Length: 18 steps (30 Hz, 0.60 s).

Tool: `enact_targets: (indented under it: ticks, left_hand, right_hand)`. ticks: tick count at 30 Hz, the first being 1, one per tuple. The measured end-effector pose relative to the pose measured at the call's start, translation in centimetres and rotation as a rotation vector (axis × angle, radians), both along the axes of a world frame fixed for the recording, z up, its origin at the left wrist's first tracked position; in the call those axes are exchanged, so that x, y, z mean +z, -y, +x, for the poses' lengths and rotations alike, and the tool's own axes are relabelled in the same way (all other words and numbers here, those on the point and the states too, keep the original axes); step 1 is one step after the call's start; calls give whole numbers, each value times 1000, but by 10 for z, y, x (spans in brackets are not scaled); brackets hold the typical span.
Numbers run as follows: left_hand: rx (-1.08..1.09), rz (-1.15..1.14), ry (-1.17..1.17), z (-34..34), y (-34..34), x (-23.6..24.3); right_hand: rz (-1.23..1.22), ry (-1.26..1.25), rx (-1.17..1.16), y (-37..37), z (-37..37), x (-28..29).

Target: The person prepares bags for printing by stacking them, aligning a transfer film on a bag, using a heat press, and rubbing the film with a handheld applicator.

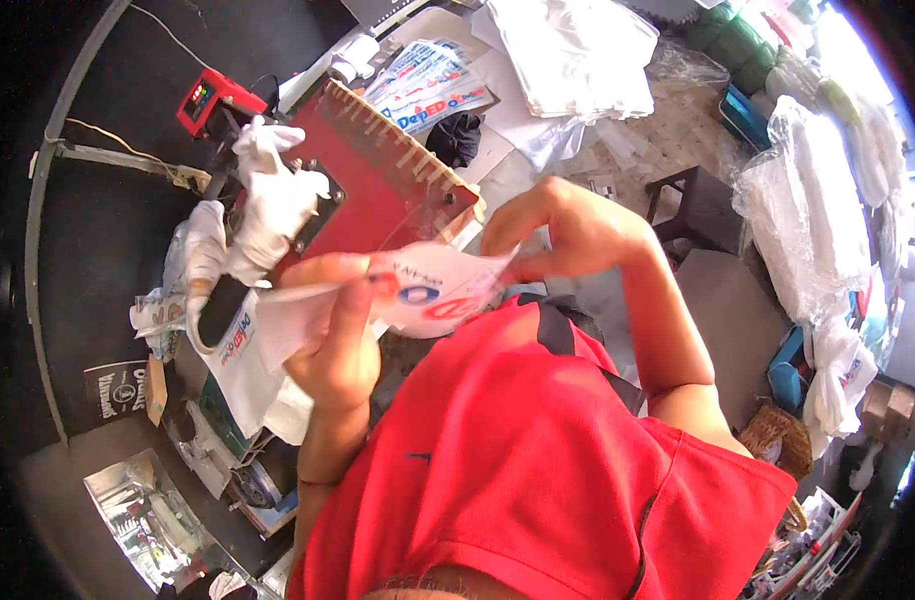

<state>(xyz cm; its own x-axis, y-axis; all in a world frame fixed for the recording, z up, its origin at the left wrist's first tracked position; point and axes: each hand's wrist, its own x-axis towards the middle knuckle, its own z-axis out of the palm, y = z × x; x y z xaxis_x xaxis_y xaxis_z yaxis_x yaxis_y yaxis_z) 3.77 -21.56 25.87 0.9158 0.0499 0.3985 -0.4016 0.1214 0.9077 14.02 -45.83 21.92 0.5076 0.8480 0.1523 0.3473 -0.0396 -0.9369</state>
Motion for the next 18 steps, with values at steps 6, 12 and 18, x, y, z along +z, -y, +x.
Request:
enact_targets:
  ticks: [6,12,18]
  left_hand:
    - [-49,528,439,-3,-60,16]
    - [286,993,420,-25,-76,23]
    - [516,1115,552,-37,-86,19]
  right_hand:
    - [426,332,-580,3,5,-40]
    - [797,130,-572,-1,20,-66]
    - [794,179,-481,-12,20,-70]
